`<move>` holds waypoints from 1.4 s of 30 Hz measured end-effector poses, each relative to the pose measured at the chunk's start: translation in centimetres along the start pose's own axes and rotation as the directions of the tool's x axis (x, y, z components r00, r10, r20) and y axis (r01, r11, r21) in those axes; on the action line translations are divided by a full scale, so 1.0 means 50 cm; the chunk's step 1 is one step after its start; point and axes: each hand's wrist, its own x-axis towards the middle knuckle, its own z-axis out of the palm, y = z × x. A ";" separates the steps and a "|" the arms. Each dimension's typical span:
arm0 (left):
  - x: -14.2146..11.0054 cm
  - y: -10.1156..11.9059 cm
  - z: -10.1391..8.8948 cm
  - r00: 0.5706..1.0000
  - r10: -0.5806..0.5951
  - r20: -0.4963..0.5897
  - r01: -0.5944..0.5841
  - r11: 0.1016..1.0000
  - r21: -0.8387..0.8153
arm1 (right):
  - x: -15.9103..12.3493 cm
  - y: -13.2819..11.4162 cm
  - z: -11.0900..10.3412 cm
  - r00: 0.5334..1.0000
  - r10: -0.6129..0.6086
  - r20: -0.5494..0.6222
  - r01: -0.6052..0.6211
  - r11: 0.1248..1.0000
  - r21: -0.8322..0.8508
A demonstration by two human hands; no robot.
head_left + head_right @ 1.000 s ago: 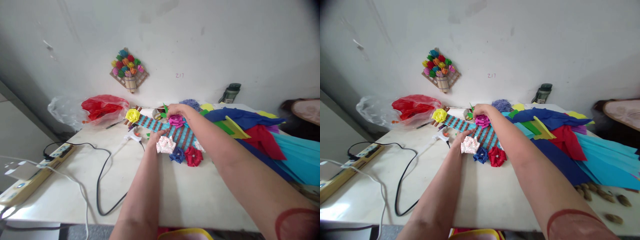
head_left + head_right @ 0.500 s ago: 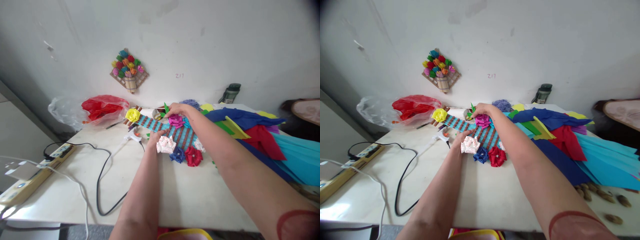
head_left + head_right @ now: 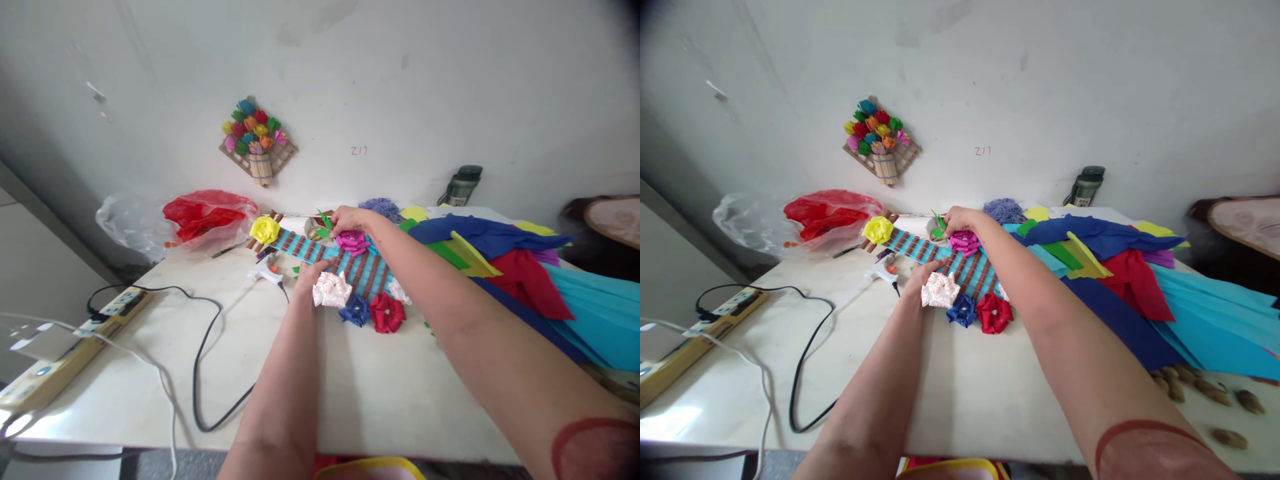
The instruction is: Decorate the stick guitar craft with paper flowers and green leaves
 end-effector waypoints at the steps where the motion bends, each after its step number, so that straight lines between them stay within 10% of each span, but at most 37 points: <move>1: 0.000 0.000 0.000 1.000 0.017 0.019 -0.017 1.000 0.000 | -0.001 -0.002 0.000 1.000 -0.002 0.006 0.002 1.000 -0.006; 30: 0.001 -0.002 -0.002 0.991 0.090 0.096 -0.100 0.989 0.109 | 0.007 0.017 -0.039 0.991 0.001 0.134 0.020 0.988 -0.154; 42: 0.010 -0.010 -0.006 0.995 0.100 -0.019 -0.098 0.990 0.104 | -0.033 0.029 -0.025 0.989 -0.054 0.140 0.002 0.938 0.346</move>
